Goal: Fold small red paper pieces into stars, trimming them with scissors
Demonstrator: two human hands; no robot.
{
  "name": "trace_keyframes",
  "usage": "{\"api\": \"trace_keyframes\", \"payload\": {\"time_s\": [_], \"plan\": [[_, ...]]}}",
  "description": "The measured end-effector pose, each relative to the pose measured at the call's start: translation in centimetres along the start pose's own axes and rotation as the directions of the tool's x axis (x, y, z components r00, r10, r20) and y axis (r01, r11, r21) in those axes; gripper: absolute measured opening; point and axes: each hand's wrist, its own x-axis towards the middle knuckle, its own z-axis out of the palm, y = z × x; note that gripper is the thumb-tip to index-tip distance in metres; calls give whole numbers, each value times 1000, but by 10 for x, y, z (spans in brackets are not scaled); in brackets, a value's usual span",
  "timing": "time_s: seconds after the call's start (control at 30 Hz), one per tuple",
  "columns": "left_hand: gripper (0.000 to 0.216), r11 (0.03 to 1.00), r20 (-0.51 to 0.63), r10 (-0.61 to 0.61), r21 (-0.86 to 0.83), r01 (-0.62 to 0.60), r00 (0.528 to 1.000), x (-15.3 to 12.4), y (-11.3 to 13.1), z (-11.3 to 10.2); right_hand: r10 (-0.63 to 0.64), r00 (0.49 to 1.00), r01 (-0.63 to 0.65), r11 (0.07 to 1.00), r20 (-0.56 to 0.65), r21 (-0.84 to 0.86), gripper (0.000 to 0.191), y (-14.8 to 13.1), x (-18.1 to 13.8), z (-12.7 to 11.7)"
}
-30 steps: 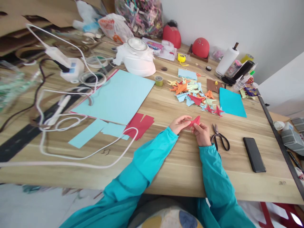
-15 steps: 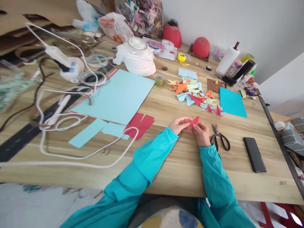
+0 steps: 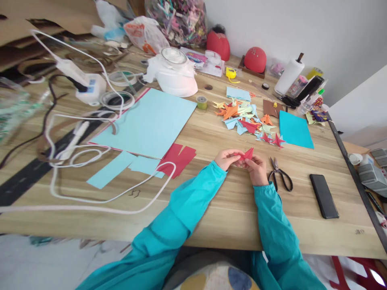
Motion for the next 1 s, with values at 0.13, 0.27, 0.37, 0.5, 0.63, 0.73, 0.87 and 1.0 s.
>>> {"api": "trace_keyframes", "payload": {"time_s": [0.13,0.27,0.37,0.5,0.63,0.73,0.87,1.0], "plan": [[23,1000,8,-3,-31,3,1000,2,-3,0,46,999,-46,998,-14,41,10,-1,0,0],[25,1000,64,-2,-27,4,998,1,-4,1,61,998,-60,997,-19,56,9,-2,1,-1],[25,999,111,-25,-43,30,994,1,-4,1,66,998,-65,996,-15,53,8,-2,0,0],[17,997,99,-29,-66,36,995,0,-4,0,64,998,-64,997,-4,34,6,-2,-1,0],[20,998,82,-19,-56,24,996,-1,-2,2,76,997,-76,997,11,30,8,-1,-1,0],[24,999,57,-7,-39,9,998,-2,-1,4,78,997,-78,997,18,28,9,-1,0,0],[28,1000,58,7,-21,-5,998,-2,-1,3,89,996,-89,996,5,-16,12,0,0,0],[32,999,104,32,-35,-28,994,-1,-3,2,80,996,-78,995,32,-55,16,0,0,1]]}}
